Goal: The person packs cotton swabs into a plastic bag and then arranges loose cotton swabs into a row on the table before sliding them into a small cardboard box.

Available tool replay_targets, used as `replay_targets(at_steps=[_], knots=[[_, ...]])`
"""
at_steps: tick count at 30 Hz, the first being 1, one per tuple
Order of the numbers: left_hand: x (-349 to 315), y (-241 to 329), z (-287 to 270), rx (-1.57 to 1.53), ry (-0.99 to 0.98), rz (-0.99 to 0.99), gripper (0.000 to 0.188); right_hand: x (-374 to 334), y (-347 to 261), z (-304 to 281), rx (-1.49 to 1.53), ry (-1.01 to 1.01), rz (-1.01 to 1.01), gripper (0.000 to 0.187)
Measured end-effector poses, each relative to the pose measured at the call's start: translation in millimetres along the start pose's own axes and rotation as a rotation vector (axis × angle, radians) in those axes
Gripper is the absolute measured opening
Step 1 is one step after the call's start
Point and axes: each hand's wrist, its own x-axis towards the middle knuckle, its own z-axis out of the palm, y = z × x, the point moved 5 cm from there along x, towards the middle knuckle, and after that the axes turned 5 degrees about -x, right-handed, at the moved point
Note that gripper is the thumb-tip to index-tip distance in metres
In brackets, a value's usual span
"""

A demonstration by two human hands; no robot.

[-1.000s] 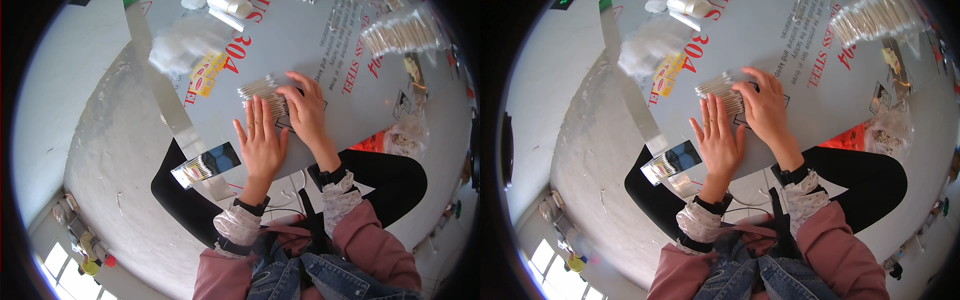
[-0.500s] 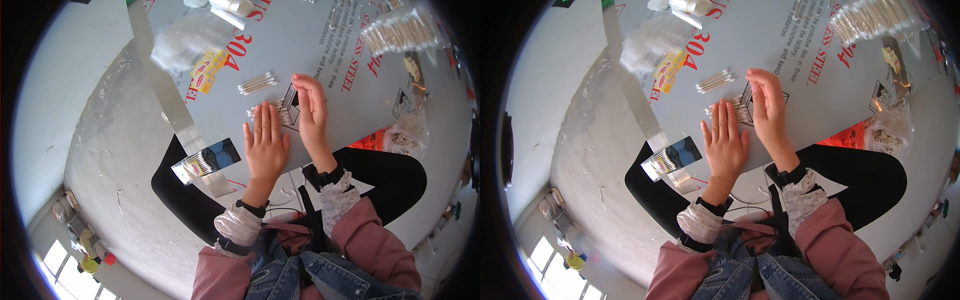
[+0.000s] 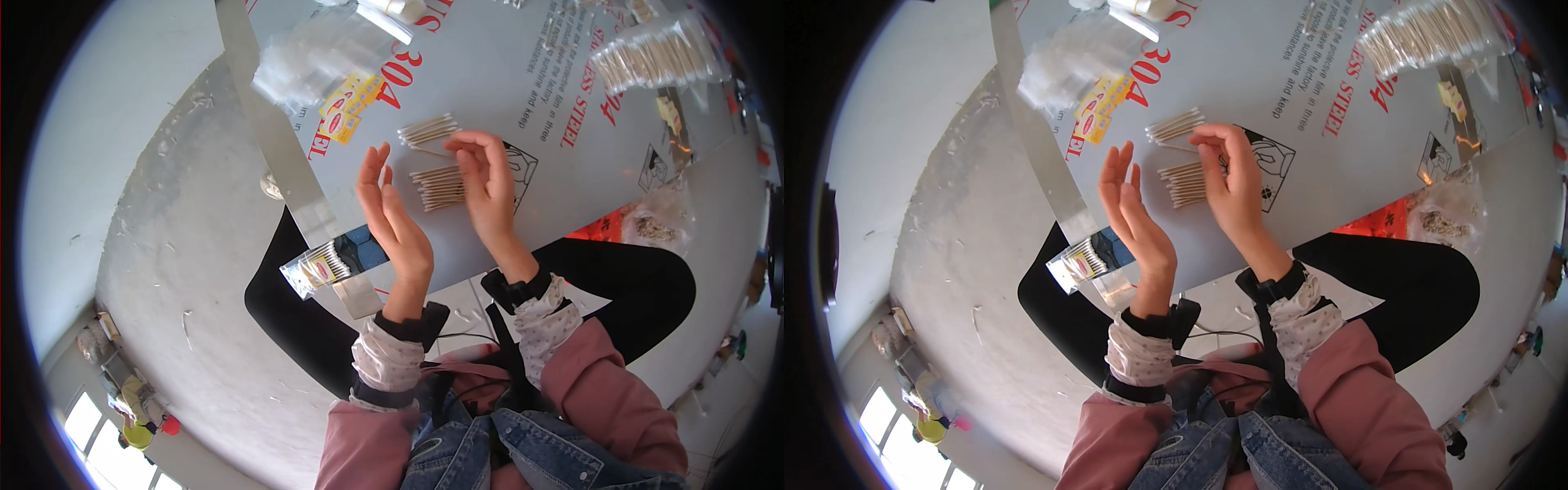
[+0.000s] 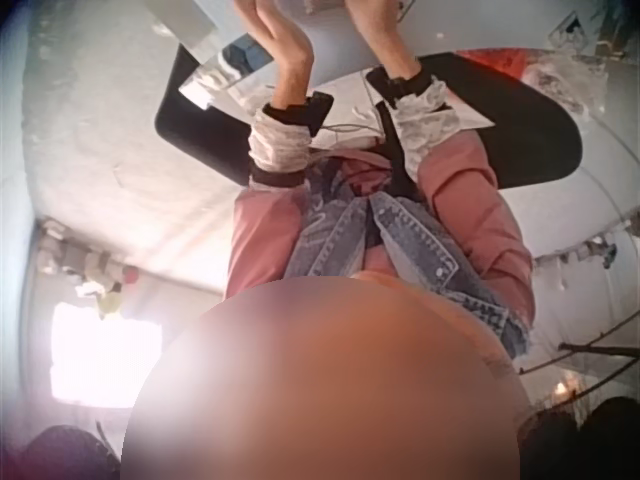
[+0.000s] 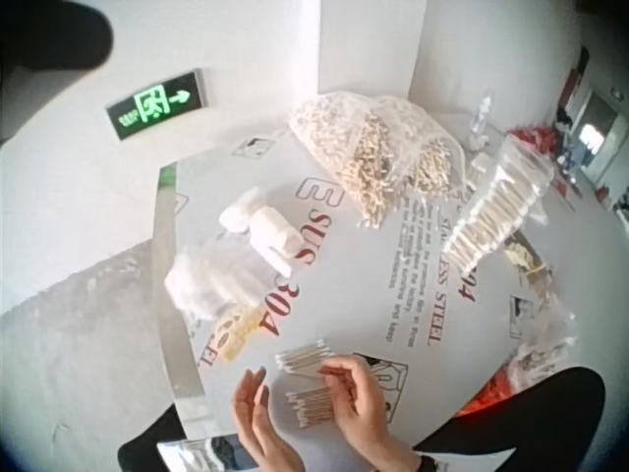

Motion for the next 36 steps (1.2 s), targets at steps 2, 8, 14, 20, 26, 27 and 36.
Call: replay_targets(at_steps=[2, 8, 14, 20, 26, 27, 36], knots=[[7.7, -0.8, 0.8, -0.038, 0.030, -0.019, 0.045, 6.2, -10.4, -0.8, -0.162, -0.066, -0.119, 0.021], [1.1, -7.8, 2.3, -0.170, 0.079, -0.105, 0.041, 8.9, -6.7, 0.3, -0.277, -0.252, -0.184, 0.028], [-11.1, -8.5, 11.5, -0.215, 0.078, -0.107, 0.047, 4.3, -2.3, -2.3, -0.170, -0.205, -0.106, 0.018], [-19.5, -11.0, 24.4, -0.216, 0.037, -0.107, 0.053, -6.0, -2.3, 0.7, 0.030, 0.025, -0.020, 0.018], [-23.6, -11.8, 23.7, -0.215, 0.040, -0.126, 0.053, -7.4, -0.2, 3.8, 0.004, 0.011, 0.030, 0.017], [-23.9, -10.9, 22.6, -0.228, 0.037, -0.120, 0.053, -6.9, 0.1, 4.2, 0.005, 0.006, 0.018, 0.016], [-55.2, 10.4, -18.7, 0.368, -0.197, 0.116, 0.055, 1.2, -15.0, -9.5, -0.877, -0.171, -0.456, 0.031]])
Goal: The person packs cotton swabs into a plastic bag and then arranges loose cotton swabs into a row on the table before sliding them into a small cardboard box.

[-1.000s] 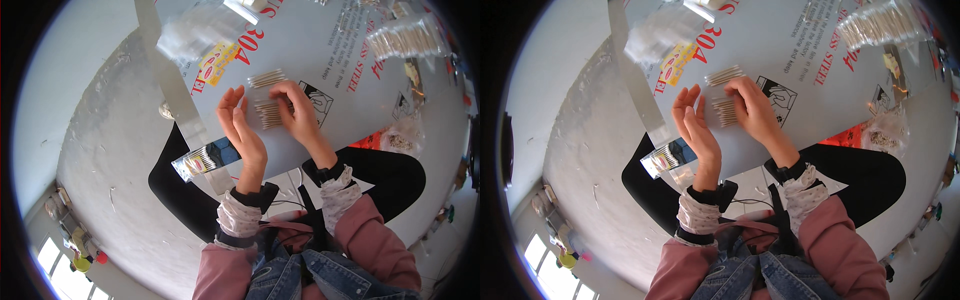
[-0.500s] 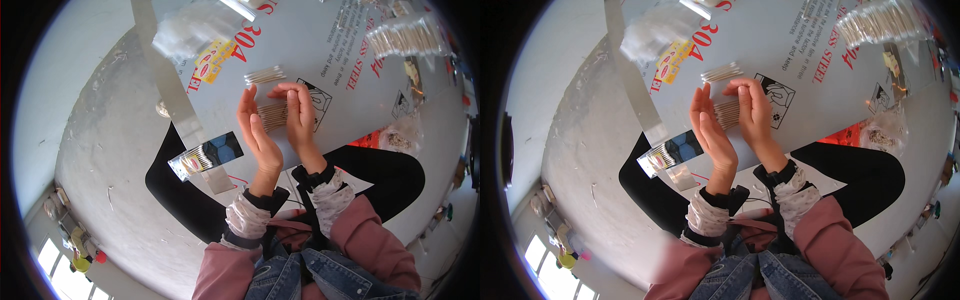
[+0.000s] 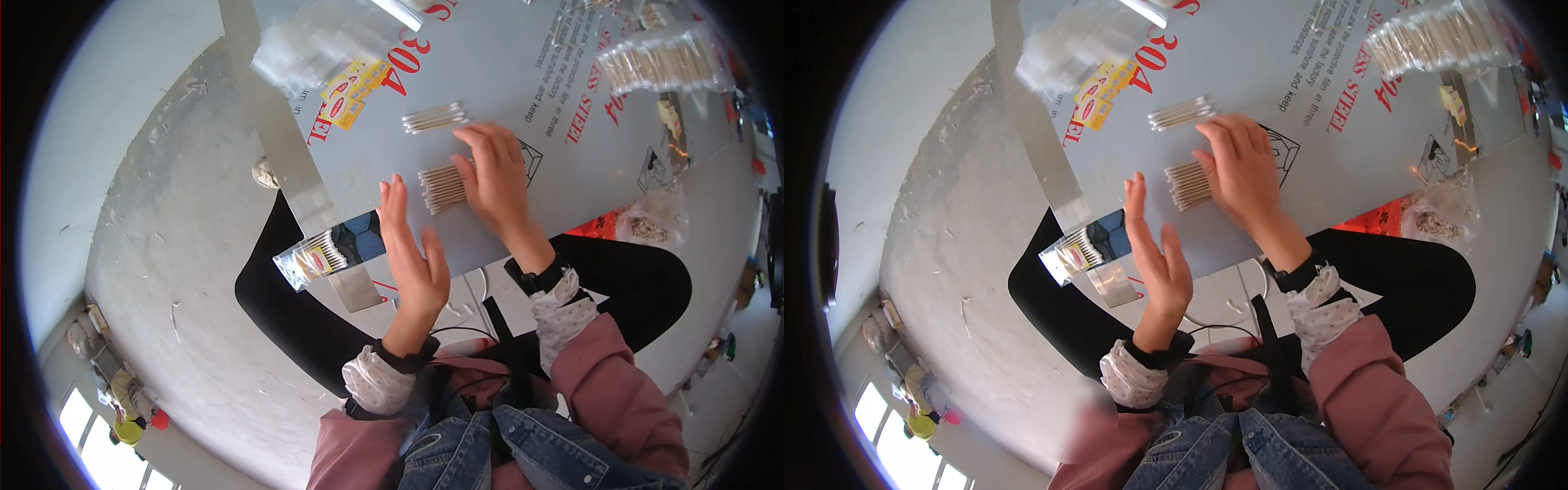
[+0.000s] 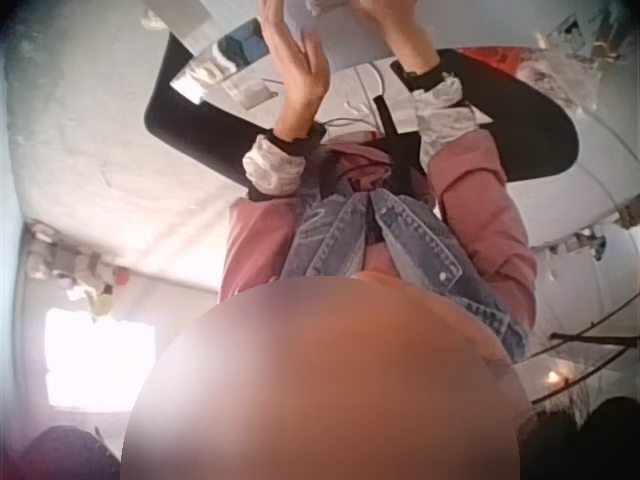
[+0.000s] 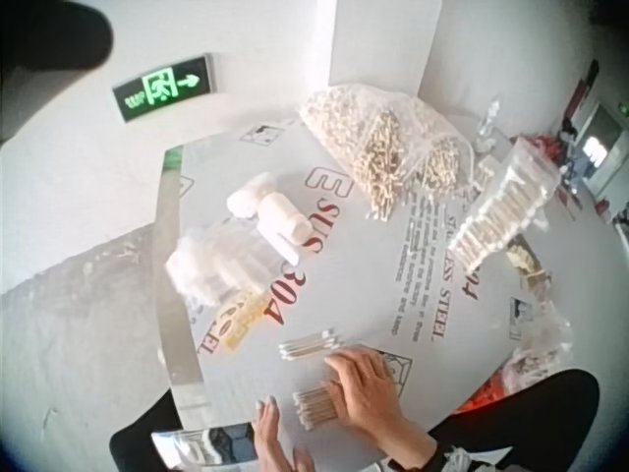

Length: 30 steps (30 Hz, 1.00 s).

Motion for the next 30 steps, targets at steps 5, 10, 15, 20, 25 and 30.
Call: replay_targets(at_steps=[5, 10, 15, 20, 25, 30], knots=[[-6.7, 5.2, 9.0, 0.425, -0.248, 0.056, 0.068, 5.6, -5.7, 13.9, -0.237, -0.005, -0.056, 0.050], [8.0, -3.9, 30.3, 0.704, -0.377, 0.124, 0.072, 14.9, -7.9, 25.3, -0.299, -0.014, -0.091, 0.059], [15.9, -15.7, 43.8, 0.830, -0.315, 0.212, 0.074, 23.4, -3.9, 22.0, -0.292, 0.013, -0.109, 0.059], [20.0, -14.1, 47.7, 0.873, -0.299, 0.220, 0.074, 34.6, 15.3, 4.9, -0.186, 0.120, -0.041, 0.045], [18.0, -15.5, 46.6, 0.891, -0.271, 0.198, 0.074, 21.9, 20.2, -17.9, 0.093, 0.165, 0.044, 0.029], [11.1, -14.1, 47.9, 0.899, -0.274, 0.191, 0.074, -7.1, 6.3, -30.2, 0.168, -0.009, 0.017, 0.016]])
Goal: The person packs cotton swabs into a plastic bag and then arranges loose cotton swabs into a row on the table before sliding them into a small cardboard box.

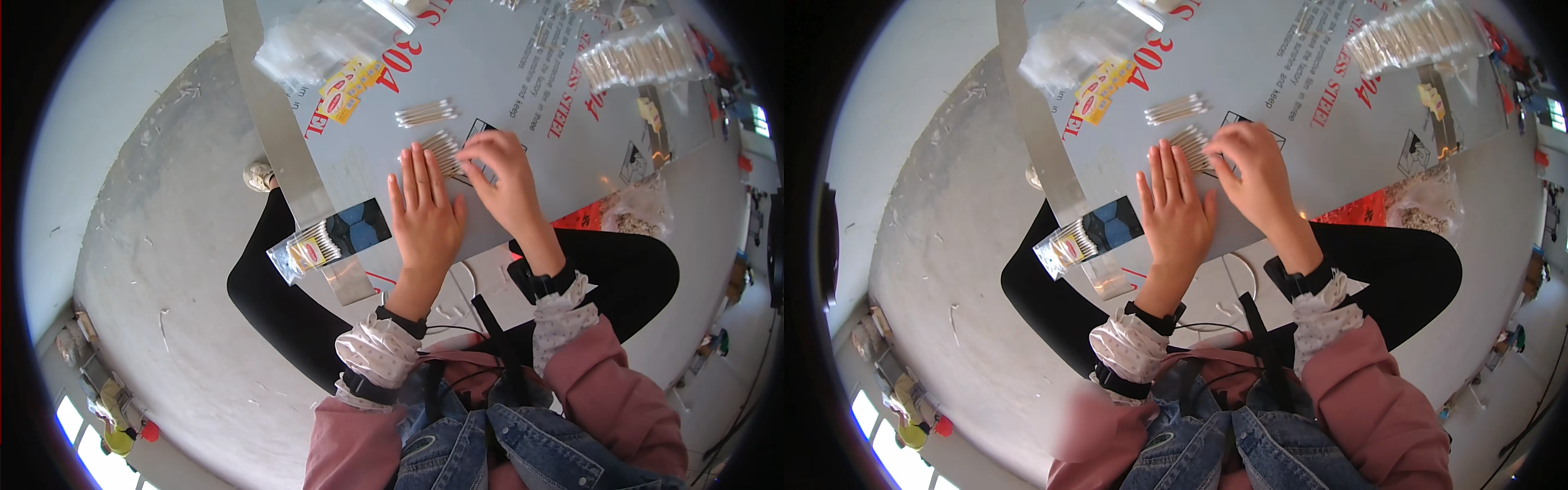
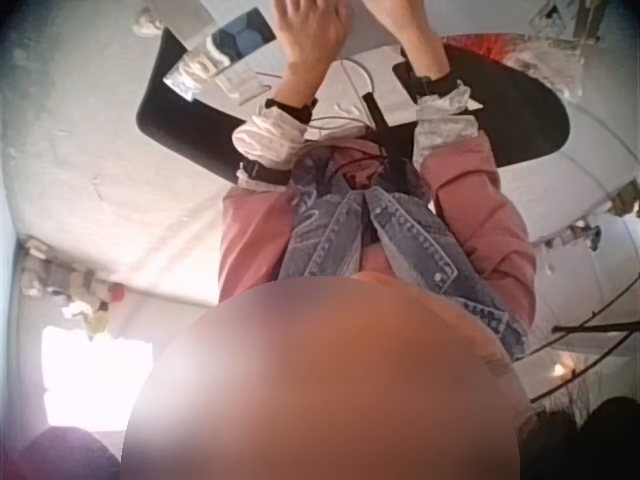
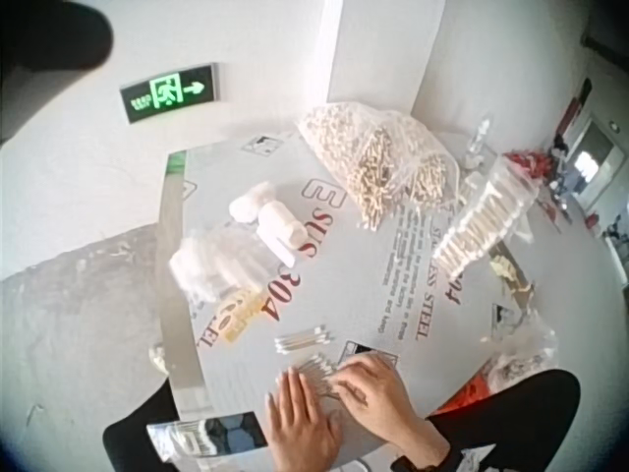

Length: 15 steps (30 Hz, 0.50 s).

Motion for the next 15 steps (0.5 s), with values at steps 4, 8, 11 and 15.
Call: replay_targets(at_steps=[4, 8, 11, 15], knots=[[-0.1, 0.8, -2.8, 0.009, 0.010, 0.019, 0.075, -3.5, -13.5, 1.8, -0.071, -0.093, -0.064, 0.015], [0.9, 2.6, -2.9, 0.007, -0.018, 0.026, 0.075, 4.2, -10.7, 6.7, -0.135, -0.157, -0.076, 0.013], [1.1, 1.4, -3.8, -0.051, -0.011, 0.019, 0.077, 6.4, -13.1, 12.6, -0.216, -0.227, -0.123, 0.010], [-1.0, -2.9, -9.3, -0.249, -0.040, -0.029, 0.084, 4.7, -14.9, 5.2, -0.317, -0.236, -0.182, 0.007]])
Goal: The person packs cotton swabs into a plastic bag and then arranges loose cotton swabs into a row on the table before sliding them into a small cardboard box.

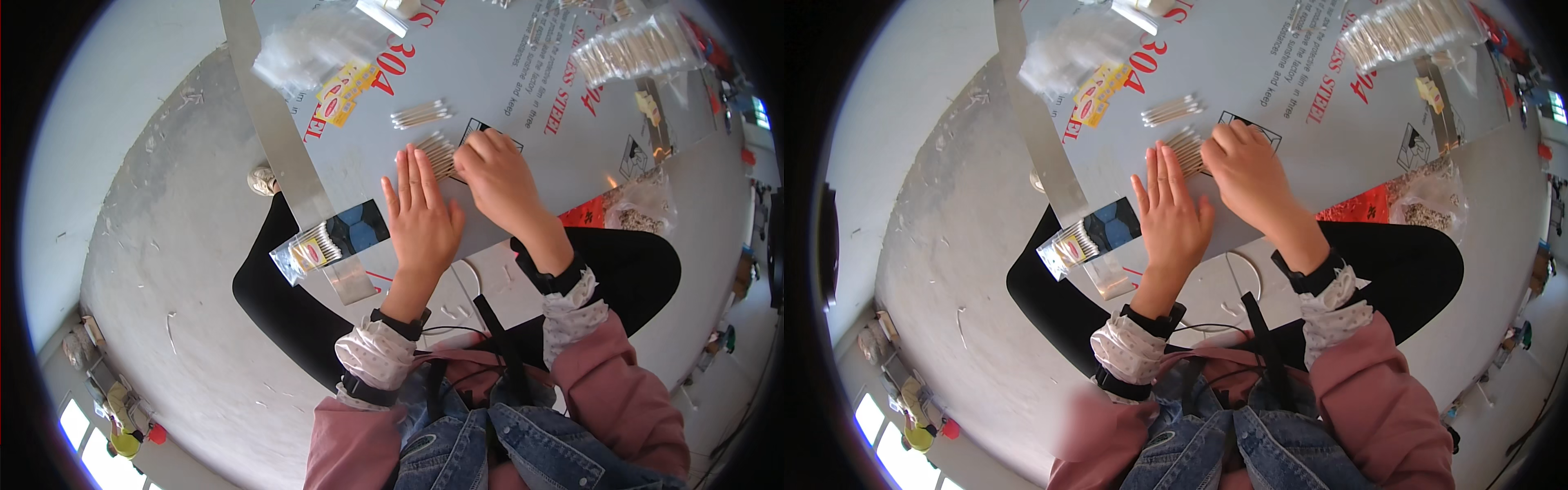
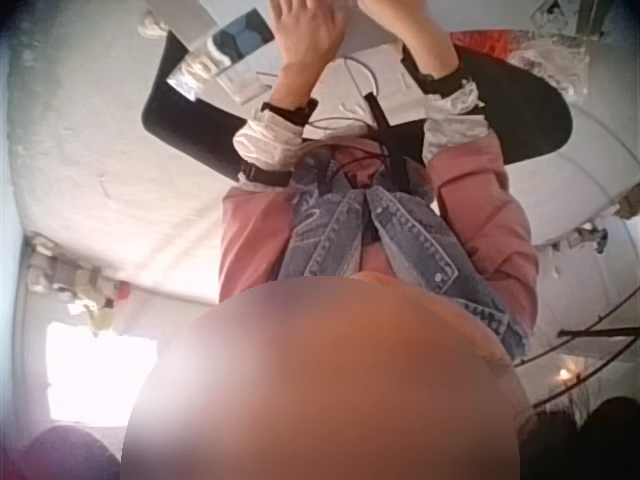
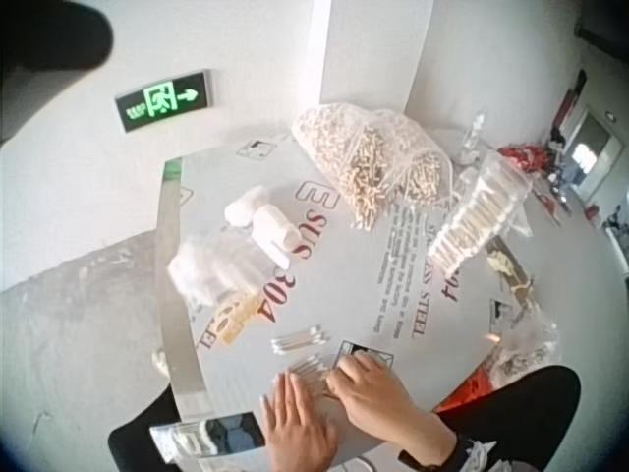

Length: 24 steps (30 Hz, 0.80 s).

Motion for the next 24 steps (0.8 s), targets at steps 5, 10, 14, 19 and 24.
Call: replay_targets(at_steps=[5, 10, 14, 19, 24], knots=[[5.1, 2.0, -18.0, -0.134, 0.032, 0.022, 0.087, -10.5, 5.7, -10.8, 0.049, -0.069, -0.046, 0.007], [16.7, -4.2, -17.1, -0.017, 0.017, 0.062, 0.084, -6.0, 6.0, 1.9, 0.161, -0.011, 0.044, 0.013], [16.5, -3.4, -0.2, 0.062, -0.021, 0.088, 0.078, -0.6, 11.8, 8.1, 0.239, 0.047, 0.144, 0.015], [6.6, -3.2, 9.8, 0.159, 0.013, 0.099, 0.076, -2.8, 19.6, 14.9, 0.754, 0.249, 0.392, 0.012], [5.1, 1.3, 12.8, 0.190, -0.009, 0.091, 0.074, -8.6, 20.0, 41.9, 1.306, 0.451, 0.547, 0.045]])
